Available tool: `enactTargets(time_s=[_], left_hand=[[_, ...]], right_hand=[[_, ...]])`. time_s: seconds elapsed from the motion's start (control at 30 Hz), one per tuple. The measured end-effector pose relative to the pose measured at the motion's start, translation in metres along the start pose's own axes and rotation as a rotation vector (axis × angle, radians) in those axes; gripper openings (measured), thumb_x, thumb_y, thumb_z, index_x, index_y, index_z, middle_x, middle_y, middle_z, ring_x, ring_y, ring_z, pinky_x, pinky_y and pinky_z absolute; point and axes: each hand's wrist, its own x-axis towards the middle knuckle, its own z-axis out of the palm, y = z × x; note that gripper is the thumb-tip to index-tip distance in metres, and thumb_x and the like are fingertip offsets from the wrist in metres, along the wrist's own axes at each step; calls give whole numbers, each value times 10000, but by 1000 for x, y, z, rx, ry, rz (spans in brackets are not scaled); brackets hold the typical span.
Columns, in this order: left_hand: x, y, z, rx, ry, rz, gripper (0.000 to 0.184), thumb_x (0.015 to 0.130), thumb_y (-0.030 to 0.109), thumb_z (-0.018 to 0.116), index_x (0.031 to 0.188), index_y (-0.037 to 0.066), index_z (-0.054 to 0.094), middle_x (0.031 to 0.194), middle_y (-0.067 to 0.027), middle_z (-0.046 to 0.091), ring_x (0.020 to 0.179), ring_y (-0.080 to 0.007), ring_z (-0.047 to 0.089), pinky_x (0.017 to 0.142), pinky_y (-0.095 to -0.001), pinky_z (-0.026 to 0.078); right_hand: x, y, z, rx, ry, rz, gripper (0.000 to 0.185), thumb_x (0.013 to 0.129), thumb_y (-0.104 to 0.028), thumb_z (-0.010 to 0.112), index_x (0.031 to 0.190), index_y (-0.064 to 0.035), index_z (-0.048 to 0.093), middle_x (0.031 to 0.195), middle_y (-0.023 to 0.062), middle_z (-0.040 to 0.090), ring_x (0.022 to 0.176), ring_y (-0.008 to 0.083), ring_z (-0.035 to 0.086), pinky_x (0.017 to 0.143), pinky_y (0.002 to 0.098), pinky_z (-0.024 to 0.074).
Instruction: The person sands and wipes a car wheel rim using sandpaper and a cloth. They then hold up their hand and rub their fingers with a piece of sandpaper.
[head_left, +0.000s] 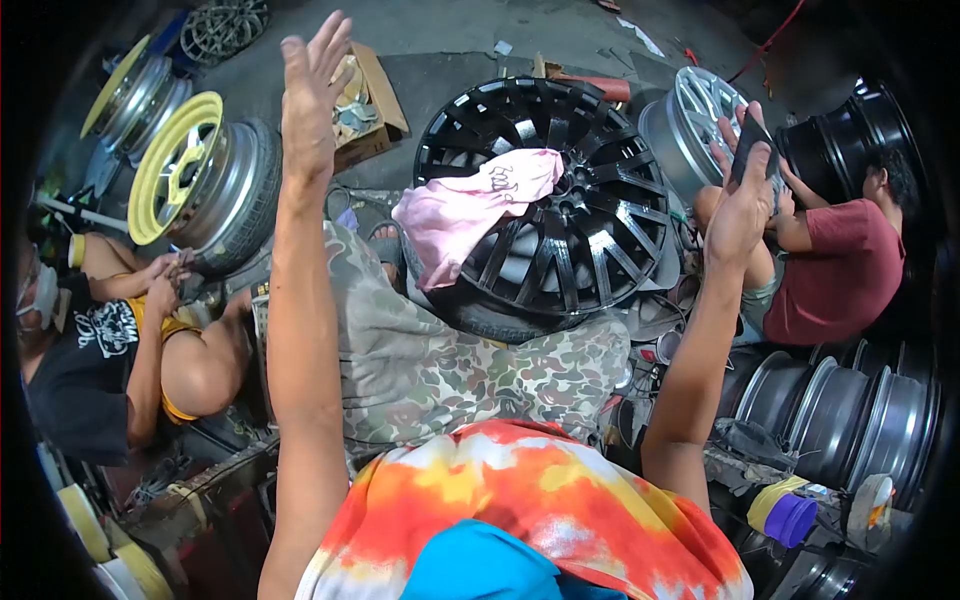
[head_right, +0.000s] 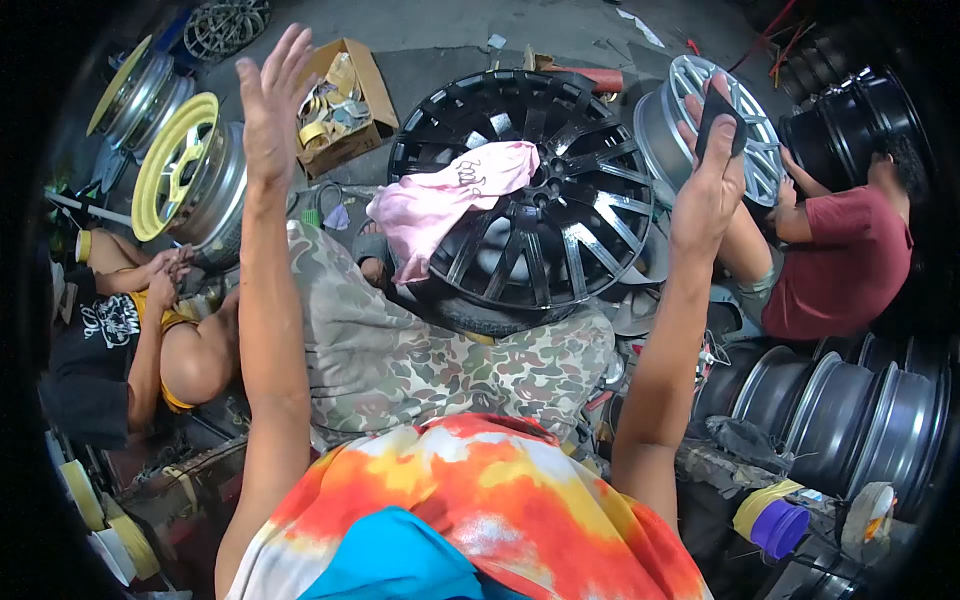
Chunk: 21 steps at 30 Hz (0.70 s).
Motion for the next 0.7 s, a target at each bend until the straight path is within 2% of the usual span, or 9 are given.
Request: enactTargets(time_s=[0.07, 0.23, 0.3, 0.43, 0.47, 0.63, 0.7], left_hand=[[0, -1, -6, 32, 5, -11, 990, 1042, 773, 97, 1629, 16, 347, 1658, -206, 404, 1583, -349, 296, 1287, -532, 218], [-2, 1, -12, 99, 16, -9, 987, 1039, 780, 130, 1627, 20, 358, 1660, -207, 402, 1581, -352, 302, 1297, -527, 197], [-3, 1, -11, 107, 1, -78, 991, 1039, 780, 129, 1630, 15, 349, 1658, -209, 406, 1580, -362, 302, 1295, -534, 201], [-7, 0, -2, 124, -50, -76, 966, 1054, 762, 185, 1615, -2, 376, 1625, -225, 444, 1550, -368, 362, 1279, -529, 255], [-9, 1, 2, 124, -51, -73, 942, 1071, 734, 200, 1598, -20, 404, 1616, -273, 433, 1544, -412, 358, 1267, -544, 264], [-12, 3, 5, 166, -64, -36, 896, 1092, 692, 214, 1581, -27, 427, 1589, -273, 467, 1525, -415, 390, 1264, -501, 286], [-12, 2, 6, 163, -55, -40, 867, 1104, 668, 214, 1571, -26, 443, 1572, -276, 487, 1511, -414, 413, 1259, -492, 297]], right_hand=[[6, 12, -9, 27, 3, 62, 564, 1170, -415, 354, 1568, -35, 480, 1548, 145, 533, 1364, 276, 581, 1109, 395, 480], [-3, 42, -28, 0, 30, 180, 551, 1170, -399, 355, 1568, -42, 488, 1578, 118, 512, 1379, 272, 569, 1098, 400, 485], [-13, 51, -29, -42, -11, 225, 543, 1170, -383, 370, 1570, -35, 489, 1545, 110, 546, 1340, 250, 595, 1056, 379, 507], [-41, 62, -21, -71, -111, 325, 569, 1165, -418, 378, 1591, -48, 455, 1476, 110, 608, 1307, 219, 606, 1049, 369, 489], [-48, 71, -22, -90, -143, 292, 543, 1168, -407, 383, 1562, -55, 507, 1451, 99, 630, 1273, 202, 622, 1029, 349, 499], [-65, 73, -21, -105, -163, 283, 455, 1164, -323, 423, 1471, -49, 618, 1362, 87, 675, 1182, 166, 635, 982, 321, 518], [-71, 68, -27, -219, -172, 368, 416, 1159, -289, 438, 1441, -61, 642, 1315, 83, 690, 1143, 160, 637, 968, 311, 502]])
